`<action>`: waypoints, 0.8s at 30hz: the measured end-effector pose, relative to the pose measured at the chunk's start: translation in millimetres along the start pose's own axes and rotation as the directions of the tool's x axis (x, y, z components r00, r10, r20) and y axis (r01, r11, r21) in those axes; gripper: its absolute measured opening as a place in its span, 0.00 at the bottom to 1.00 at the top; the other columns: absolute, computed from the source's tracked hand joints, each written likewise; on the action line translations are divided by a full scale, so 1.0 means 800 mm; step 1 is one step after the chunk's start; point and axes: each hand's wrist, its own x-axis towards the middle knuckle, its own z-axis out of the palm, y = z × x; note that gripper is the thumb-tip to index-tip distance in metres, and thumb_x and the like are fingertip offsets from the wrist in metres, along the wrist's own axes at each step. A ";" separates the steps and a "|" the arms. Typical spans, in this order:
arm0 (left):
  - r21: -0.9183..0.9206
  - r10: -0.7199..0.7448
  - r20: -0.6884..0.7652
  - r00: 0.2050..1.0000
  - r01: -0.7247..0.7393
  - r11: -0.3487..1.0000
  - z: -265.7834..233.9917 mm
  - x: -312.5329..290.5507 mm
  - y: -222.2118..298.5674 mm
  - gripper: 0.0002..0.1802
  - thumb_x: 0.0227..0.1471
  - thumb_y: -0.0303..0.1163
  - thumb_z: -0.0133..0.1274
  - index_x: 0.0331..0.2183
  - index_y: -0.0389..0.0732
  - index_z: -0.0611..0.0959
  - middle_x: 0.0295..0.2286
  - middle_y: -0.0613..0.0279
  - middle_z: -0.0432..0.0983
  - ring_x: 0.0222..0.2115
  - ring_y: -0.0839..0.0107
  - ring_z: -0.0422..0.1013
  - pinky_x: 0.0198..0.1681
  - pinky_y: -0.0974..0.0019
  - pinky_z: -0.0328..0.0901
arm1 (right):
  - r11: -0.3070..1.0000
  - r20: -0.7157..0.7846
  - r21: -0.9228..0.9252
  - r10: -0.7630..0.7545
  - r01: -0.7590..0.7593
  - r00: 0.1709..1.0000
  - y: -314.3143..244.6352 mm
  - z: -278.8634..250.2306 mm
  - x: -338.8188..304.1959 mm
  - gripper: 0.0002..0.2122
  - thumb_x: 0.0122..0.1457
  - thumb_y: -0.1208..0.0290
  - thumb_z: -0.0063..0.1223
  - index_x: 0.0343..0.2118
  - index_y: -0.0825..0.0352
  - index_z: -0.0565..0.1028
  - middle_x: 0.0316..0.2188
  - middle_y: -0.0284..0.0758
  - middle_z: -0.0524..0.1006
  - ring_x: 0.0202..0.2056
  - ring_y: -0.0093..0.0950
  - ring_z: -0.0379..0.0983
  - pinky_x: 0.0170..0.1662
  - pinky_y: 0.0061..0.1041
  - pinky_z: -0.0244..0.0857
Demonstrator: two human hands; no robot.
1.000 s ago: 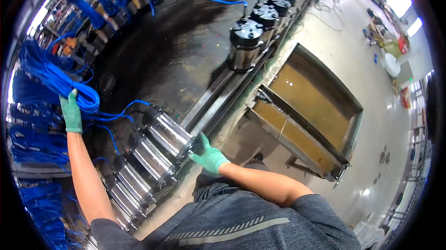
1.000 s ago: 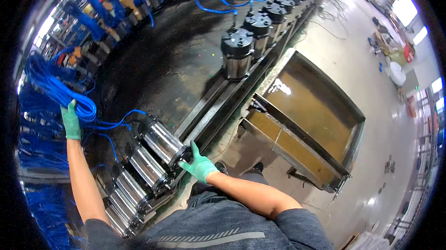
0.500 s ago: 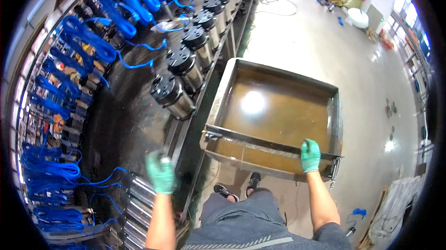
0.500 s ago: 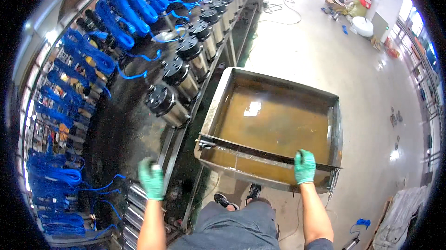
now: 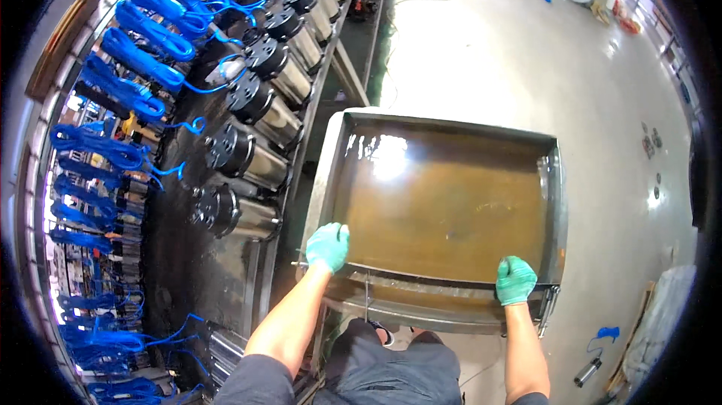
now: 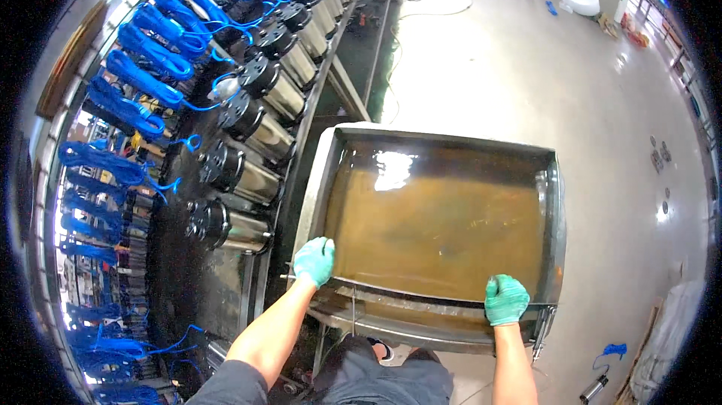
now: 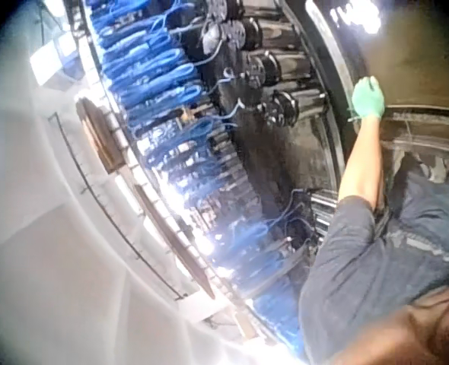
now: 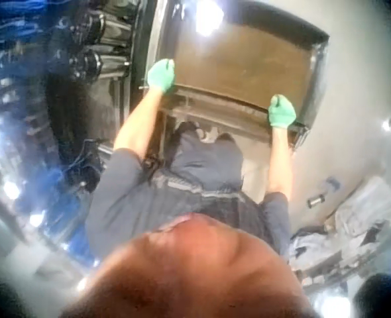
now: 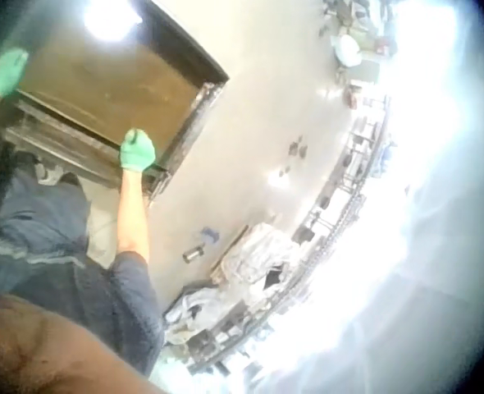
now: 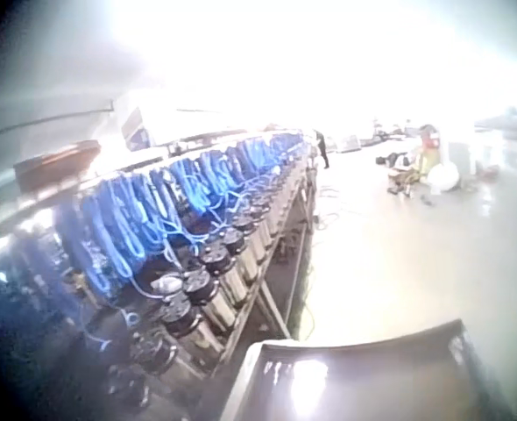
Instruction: The person places a submersible water pump into a testing tank of water, connects a power cable, and then removes it to place it back on a production line.
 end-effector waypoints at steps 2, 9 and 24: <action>0.066 -0.006 0.039 0.999 0.003 0.998 0.002 0.005 0.001 0.22 0.65 0.48 0.39 0.34 0.43 0.81 0.35 0.52 0.79 0.40 0.51 0.75 0.46 0.49 0.69 | 1.000 -0.007 0.017 0.024 -0.024 1.000 -0.006 -0.003 0.004 0.11 0.59 0.59 0.52 0.26 0.60 0.78 0.24 0.40 0.77 0.28 0.44 0.75 0.32 0.44 0.68; 0.007 -0.021 0.027 0.999 0.020 1.000 -0.017 0.046 0.015 0.23 0.65 0.48 0.40 0.33 0.42 0.82 0.33 0.49 0.80 0.36 0.46 0.75 0.42 0.48 0.68 | 0.996 -0.015 -0.053 0.077 -0.078 0.997 -0.021 -0.002 0.027 0.13 0.60 0.58 0.52 0.23 0.60 0.75 0.20 0.41 0.75 0.24 0.45 0.73 0.28 0.44 0.66; 0.114 -0.049 0.185 0.982 0.028 0.993 -0.040 0.178 0.061 0.28 0.67 0.53 0.34 0.39 0.44 0.83 0.39 0.48 0.81 0.43 0.47 0.75 0.48 0.49 0.67 | 0.986 -0.071 -0.101 0.127 -0.134 0.989 -0.024 0.021 0.136 0.15 0.62 0.59 0.53 0.22 0.61 0.72 0.19 0.43 0.74 0.24 0.46 0.73 0.28 0.44 0.66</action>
